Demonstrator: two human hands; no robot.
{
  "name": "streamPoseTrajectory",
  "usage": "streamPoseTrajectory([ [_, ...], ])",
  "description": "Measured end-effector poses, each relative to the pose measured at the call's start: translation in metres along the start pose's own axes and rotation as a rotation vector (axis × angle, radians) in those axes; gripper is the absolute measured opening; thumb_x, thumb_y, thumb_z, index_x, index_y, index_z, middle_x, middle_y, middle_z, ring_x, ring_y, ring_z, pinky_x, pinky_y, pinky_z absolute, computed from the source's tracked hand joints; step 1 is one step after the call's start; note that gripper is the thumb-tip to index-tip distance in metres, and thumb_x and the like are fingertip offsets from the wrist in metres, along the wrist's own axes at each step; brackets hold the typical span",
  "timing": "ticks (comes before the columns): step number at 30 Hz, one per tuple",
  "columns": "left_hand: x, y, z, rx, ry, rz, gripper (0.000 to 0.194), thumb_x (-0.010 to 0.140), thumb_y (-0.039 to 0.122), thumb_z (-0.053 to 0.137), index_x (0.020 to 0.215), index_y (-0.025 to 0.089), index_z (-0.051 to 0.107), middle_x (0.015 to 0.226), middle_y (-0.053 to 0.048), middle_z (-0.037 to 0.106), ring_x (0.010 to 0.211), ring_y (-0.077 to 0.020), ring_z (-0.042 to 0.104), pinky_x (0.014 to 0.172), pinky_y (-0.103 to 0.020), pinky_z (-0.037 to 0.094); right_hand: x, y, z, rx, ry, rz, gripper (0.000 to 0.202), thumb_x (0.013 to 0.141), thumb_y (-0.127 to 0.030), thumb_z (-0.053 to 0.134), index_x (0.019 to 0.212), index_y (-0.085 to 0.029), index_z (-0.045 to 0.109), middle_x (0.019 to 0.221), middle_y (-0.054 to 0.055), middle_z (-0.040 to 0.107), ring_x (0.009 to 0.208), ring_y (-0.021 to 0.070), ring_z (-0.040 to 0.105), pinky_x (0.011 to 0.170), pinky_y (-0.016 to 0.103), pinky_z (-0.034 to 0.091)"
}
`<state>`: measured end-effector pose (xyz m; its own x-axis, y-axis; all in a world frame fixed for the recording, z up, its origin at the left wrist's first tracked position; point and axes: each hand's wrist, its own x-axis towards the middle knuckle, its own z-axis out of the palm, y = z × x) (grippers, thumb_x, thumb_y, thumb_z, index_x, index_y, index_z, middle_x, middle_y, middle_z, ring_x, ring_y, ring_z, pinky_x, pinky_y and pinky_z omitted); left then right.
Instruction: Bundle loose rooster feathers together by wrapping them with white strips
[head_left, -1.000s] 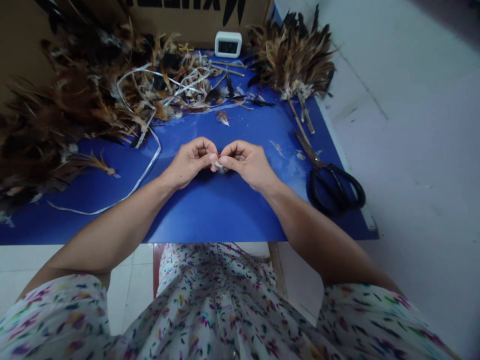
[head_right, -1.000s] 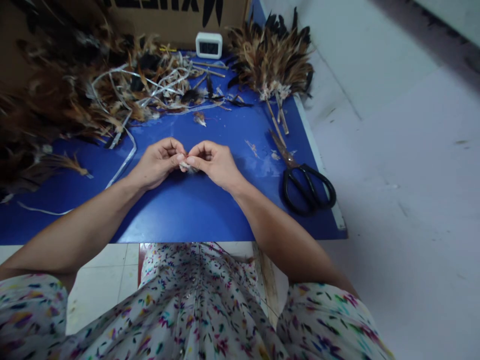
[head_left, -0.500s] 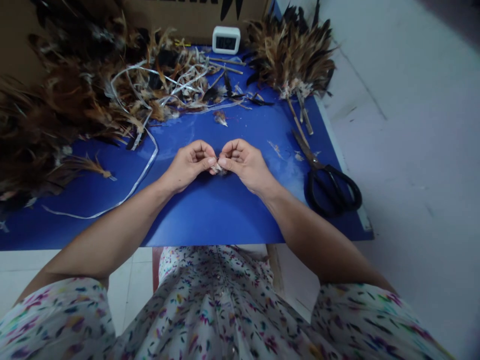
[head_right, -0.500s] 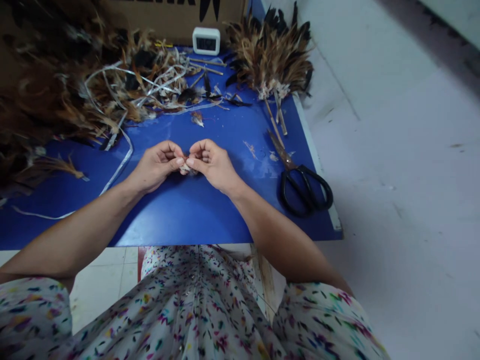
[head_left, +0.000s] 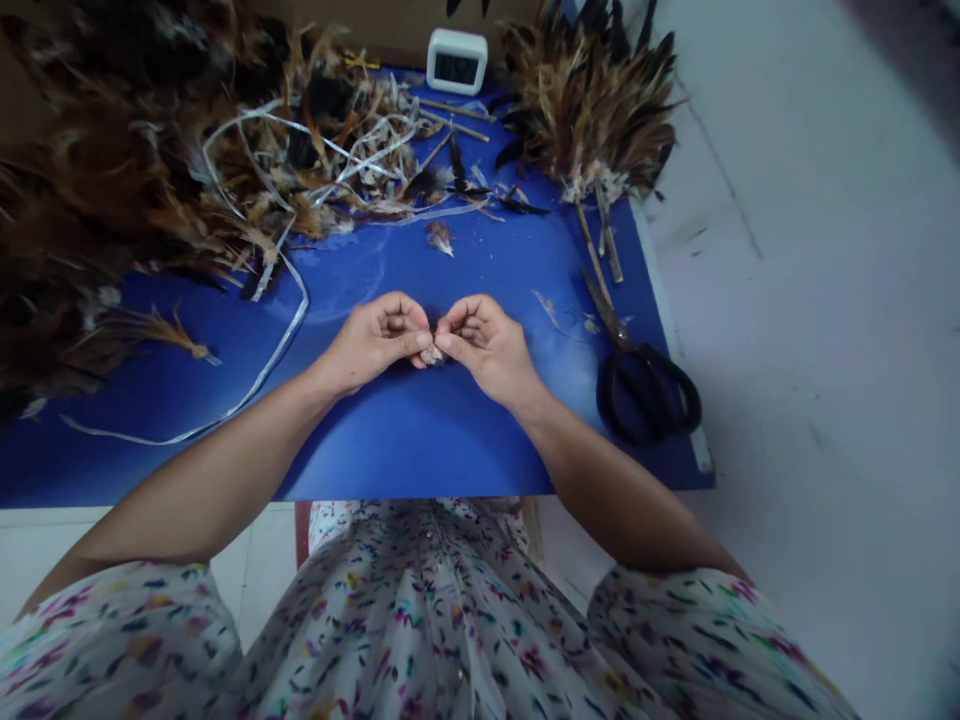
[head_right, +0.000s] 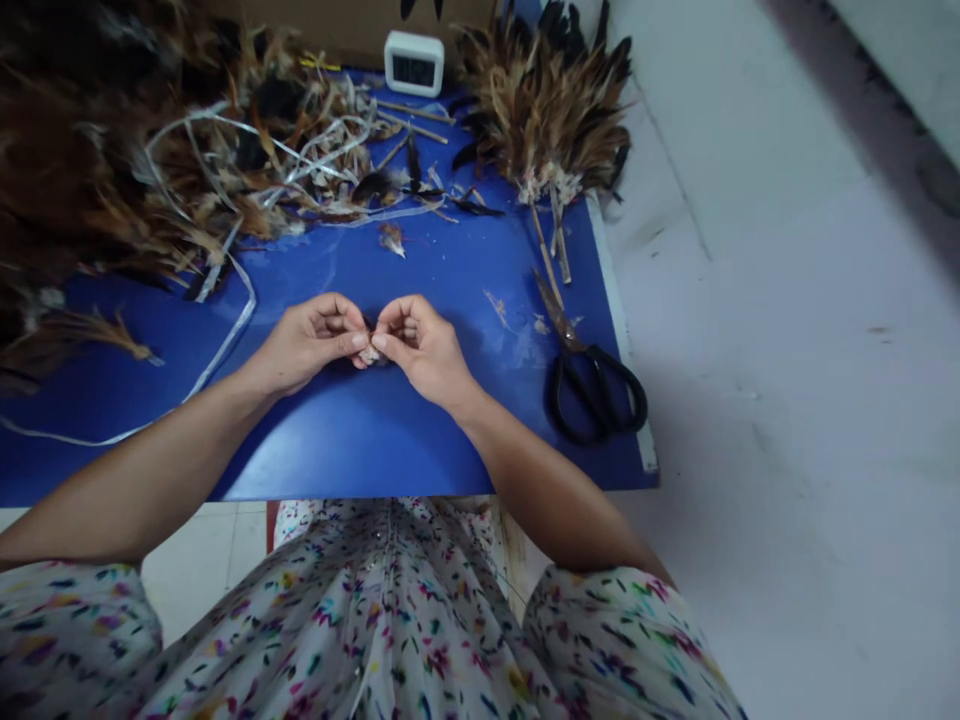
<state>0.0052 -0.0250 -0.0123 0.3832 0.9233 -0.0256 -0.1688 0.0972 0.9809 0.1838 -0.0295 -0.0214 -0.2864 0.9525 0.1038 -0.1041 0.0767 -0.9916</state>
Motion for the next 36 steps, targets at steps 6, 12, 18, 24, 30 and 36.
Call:
streamPoseTrajectory([
  [6, -0.003, 0.005, 0.003, 0.042, -0.007, -0.109, 0.039, 0.07, 0.036, 0.082, 0.085, 0.014, 0.055, 0.063, -0.001, 0.067, 0.052, -0.0135, 0.067, 0.048, -0.022, 0.056, -0.007, -0.002, -0.002, -0.078, 0.035, 0.036, 0.028, 0.076, -0.033, 0.074, 0.087, -0.021, 0.052, 0.079, -0.003, 0.063, 0.07, 0.0086, 0.061, 0.066, 0.025, 0.052],
  [12, -0.005, 0.006, 0.005, 0.139, -0.034, -0.132, 0.031, 0.074, 0.029, 0.079, 0.085, 0.015, 0.054, 0.058, 0.001, 0.064, 0.038, -0.0098, 0.059, 0.036, -0.017, 0.046, -0.016, -0.005, -0.001, -0.195, 0.044, 0.045, 0.024, 0.078, -0.029, 0.071, 0.089, -0.021, 0.052, 0.079, -0.003, 0.063, 0.071, 0.0091, 0.061, 0.068, 0.025, 0.053],
  [18, -0.008, 0.002, 0.009, 0.261, -0.052, -0.106, 0.024, 0.076, 0.025, 0.076, 0.083, 0.016, 0.054, 0.059, 0.002, 0.064, 0.037, -0.0066, 0.055, 0.035, -0.014, 0.042, -0.023, -0.006, -0.001, -0.305, 0.038, -0.003, 0.02, 0.081, -0.026, 0.068, 0.089, -0.022, 0.05, 0.08, -0.002, 0.063, 0.073, 0.0104, 0.061, 0.07, 0.027, 0.052],
  [24, -0.01, 0.0, 0.013, 0.402, -0.055, -0.061, 0.017, 0.079, 0.023, 0.071, 0.081, 0.016, 0.055, 0.06, 0.003, 0.063, 0.037, -0.0058, 0.055, 0.037, -0.014, 0.042, -0.032, -0.008, -0.003, -0.407, 0.087, -0.028, 0.016, 0.082, -0.02, 0.065, 0.087, -0.023, 0.051, 0.078, -0.003, 0.063, 0.069, 0.0103, 0.059, 0.066, 0.027, 0.047],
  [30, -0.011, -0.003, 0.014, 0.501, -0.044, -0.035, 0.01, 0.081, 0.022, 0.068, 0.08, 0.015, 0.06, 0.056, 0.003, 0.062, 0.038, -0.0055, 0.053, 0.04, -0.015, 0.042, -0.035, -0.013, -0.005, -0.484, 0.091, 0.001, 0.021, 0.08, -0.02, 0.066, 0.09, -0.024, 0.048, 0.077, -0.005, 0.066, 0.066, 0.0105, 0.058, 0.062, 0.027, 0.044],
  [36, -0.012, -0.002, 0.015, 0.543, -0.032, -0.026, 0.012, 0.081, 0.026, 0.069, 0.08, 0.015, 0.063, 0.055, 0.003, 0.062, 0.038, -0.0058, 0.053, 0.042, -0.016, 0.041, -0.035, -0.016, -0.006, -0.465, 0.087, 0.033, 0.024, 0.08, -0.021, 0.066, 0.091, -0.026, 0.046, 0.078, -0.004, 0.067, 0.069, 0.0131, 0.061, 0.062, 0.029, 0.045],
])
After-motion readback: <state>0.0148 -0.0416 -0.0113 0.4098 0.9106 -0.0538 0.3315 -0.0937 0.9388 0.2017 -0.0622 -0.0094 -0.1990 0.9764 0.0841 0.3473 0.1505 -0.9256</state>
